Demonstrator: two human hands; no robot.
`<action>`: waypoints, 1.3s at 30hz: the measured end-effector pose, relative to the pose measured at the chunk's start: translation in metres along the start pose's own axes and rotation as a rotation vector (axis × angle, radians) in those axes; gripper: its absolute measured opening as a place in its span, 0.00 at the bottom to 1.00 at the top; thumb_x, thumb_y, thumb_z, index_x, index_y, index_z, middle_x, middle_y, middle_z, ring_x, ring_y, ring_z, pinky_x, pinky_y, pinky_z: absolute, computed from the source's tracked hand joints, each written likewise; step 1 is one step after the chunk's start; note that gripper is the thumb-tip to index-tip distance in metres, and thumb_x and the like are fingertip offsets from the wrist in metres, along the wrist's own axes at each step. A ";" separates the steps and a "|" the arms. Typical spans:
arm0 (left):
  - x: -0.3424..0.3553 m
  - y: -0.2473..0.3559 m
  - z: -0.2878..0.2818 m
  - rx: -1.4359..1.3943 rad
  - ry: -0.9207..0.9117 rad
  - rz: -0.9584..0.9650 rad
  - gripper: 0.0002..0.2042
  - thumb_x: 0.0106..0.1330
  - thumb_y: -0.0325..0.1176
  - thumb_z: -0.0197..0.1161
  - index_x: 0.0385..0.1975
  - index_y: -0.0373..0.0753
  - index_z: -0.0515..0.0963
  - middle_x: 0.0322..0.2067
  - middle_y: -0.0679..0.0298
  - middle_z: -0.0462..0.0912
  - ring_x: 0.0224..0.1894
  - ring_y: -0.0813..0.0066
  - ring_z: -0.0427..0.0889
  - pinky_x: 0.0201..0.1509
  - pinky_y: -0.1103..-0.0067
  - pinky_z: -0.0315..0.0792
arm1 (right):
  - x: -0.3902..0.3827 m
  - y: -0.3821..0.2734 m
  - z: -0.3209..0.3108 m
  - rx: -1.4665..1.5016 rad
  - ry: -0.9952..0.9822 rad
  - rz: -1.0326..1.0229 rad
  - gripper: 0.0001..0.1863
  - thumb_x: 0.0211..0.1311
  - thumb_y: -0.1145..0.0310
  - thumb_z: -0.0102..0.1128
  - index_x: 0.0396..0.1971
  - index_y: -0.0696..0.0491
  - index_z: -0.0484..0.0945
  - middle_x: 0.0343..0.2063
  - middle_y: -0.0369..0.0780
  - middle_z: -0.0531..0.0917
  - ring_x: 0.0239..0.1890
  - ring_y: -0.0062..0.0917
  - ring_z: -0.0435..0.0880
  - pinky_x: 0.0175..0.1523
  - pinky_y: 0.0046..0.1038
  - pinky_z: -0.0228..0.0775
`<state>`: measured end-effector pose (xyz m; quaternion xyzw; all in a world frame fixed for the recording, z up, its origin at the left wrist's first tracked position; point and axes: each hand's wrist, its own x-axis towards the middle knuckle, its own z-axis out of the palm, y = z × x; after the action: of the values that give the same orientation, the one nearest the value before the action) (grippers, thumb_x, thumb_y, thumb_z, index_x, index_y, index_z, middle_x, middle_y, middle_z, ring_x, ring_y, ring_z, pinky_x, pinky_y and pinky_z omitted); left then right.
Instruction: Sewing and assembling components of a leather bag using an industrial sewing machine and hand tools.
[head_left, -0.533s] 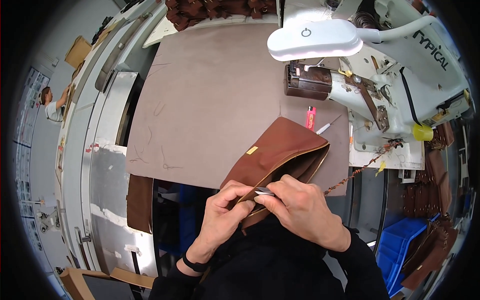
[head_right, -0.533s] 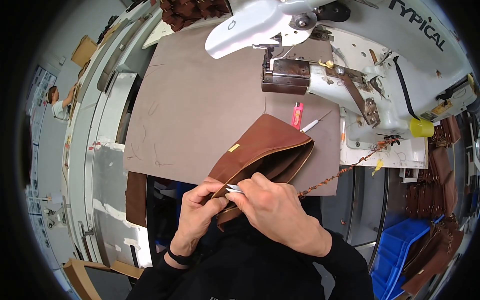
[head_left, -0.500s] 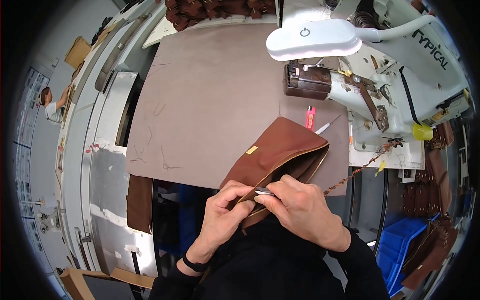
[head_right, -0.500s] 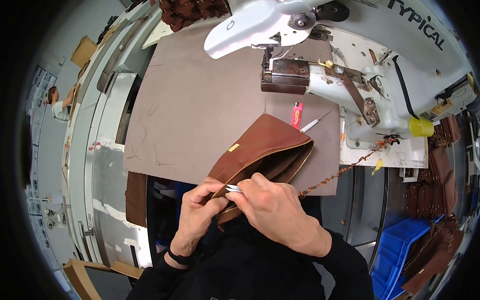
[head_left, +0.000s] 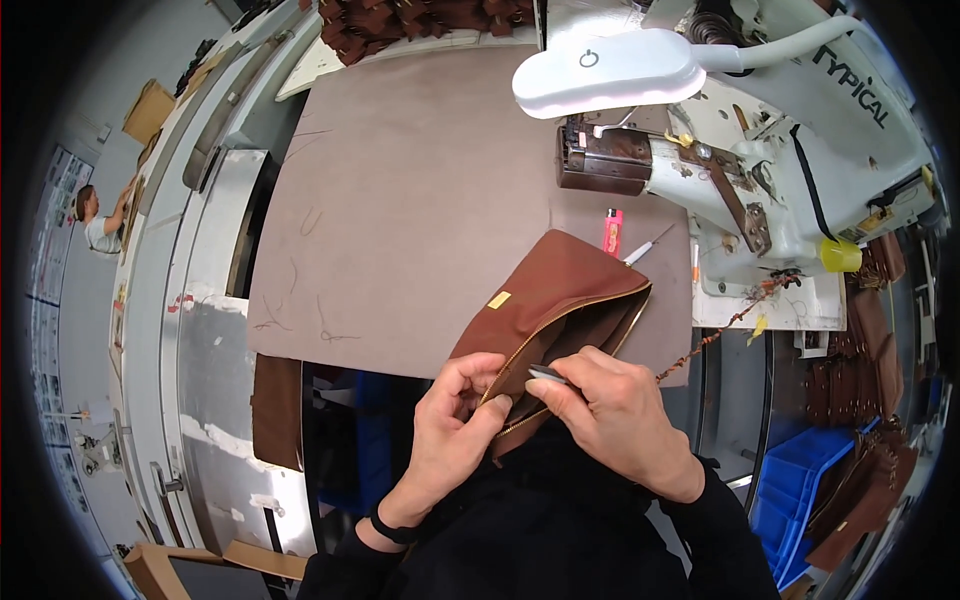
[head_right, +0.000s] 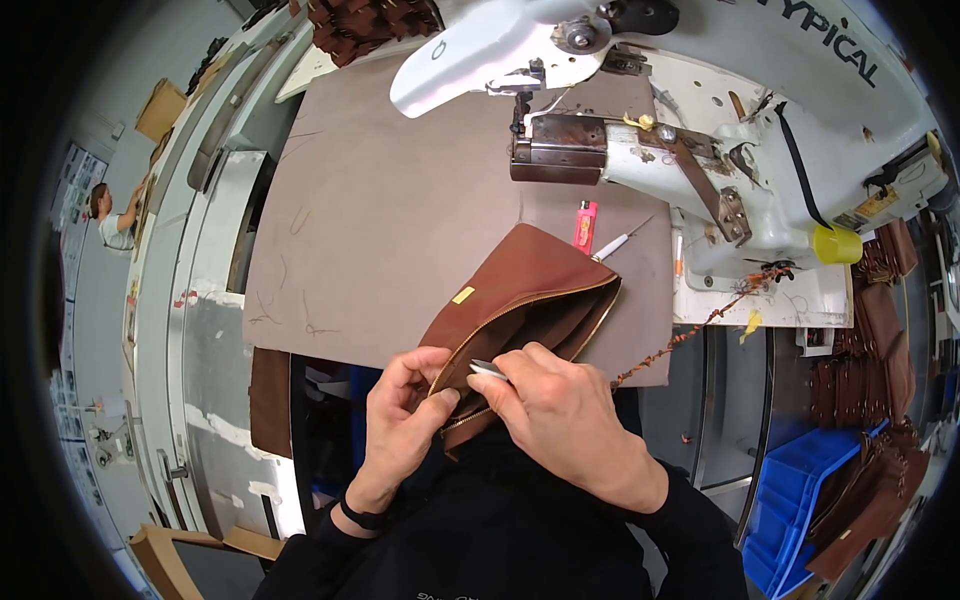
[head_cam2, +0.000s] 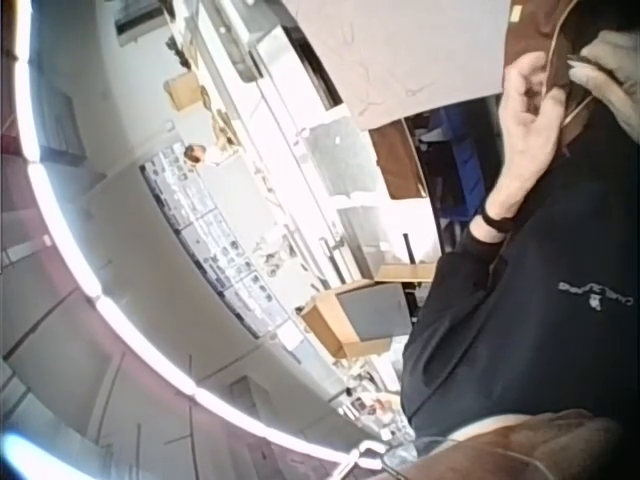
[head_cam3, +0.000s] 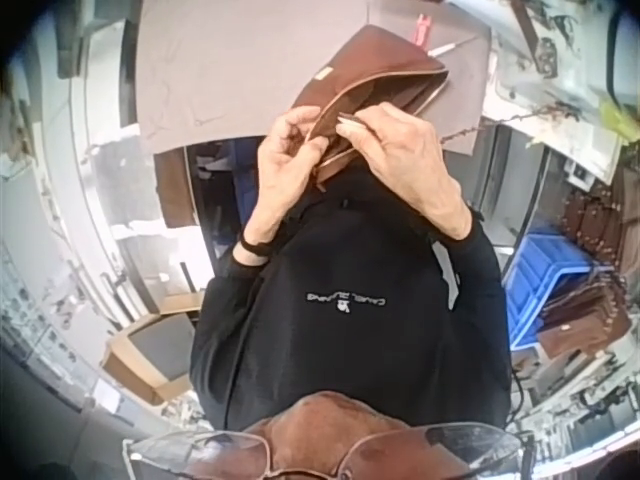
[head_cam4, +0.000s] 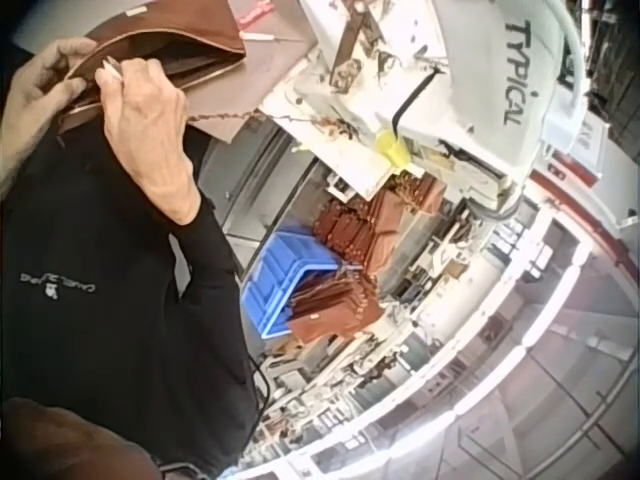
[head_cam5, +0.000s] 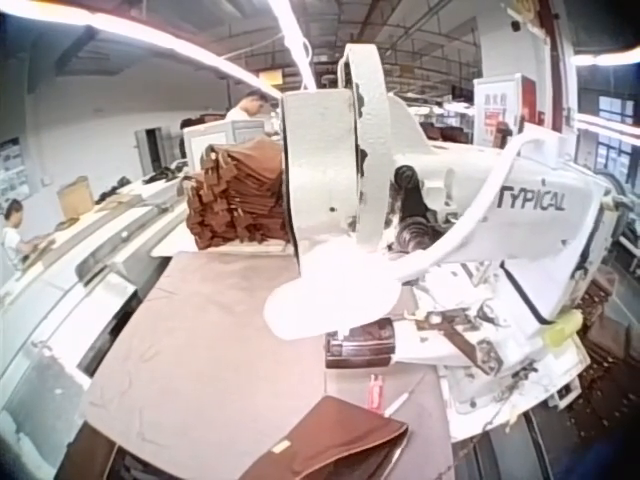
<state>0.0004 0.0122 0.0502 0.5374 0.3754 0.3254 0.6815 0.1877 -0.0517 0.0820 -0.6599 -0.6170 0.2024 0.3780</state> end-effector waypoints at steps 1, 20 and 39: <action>0.000 -0.001 0.001 -0.007 -0.004 0.008 0.17 0.67 0.18 0.60 0.56 0.33 0.76 0.41 0.67 0.80 0.42 0.82 0.80 0.47 0.82 0.75 | -0.001 0.000 -0.001 -0.003 -0.024 0.011 0.10 0.66 0.64 0.67 0.34 0.57 0.81 0.24 0.41 0.80 0.20 0.37 0.81 0.24 0.35 0.73; 0.004 -0.021 0.015 0.647 0.021 0.514 0.17 0.61 0.16 0.65 0.51 0.32 0.79 0.35 0.55 0.82 0.34 0.66 0.85 0.36 0.76 0.77 | -0.031 0.015 0.023 0.320 0.107 0.332 0.15 0.64 0.68 0.70 0.45 0.59 0.79 0.32 0.40 0.81 0.28 0.23 0.81 0.32 0.26 0.75; 0.020 -0.071 0.038 0.718 -0.072 0.694 0.14 0.56 0.16 0.70 0.42 0.30 0.79 0.33 0.55 0.81 0.34 0.58 0.82 0.37 0.70 0.77 | -0.070 0.041 0.028 0.012 0.141 0.264 0.14 0.66 0.65 0.67 0.46 0.58 0.81 0.30 0.43 0.86 0.26 0.36 0.86 0.29 0.33 0.77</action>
<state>0.0459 -0.0041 -0.0173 0.8421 0.2389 0.3646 0.3176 0.1834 -0.1103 0.0195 -0.7455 -0.4957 0.2072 0.3944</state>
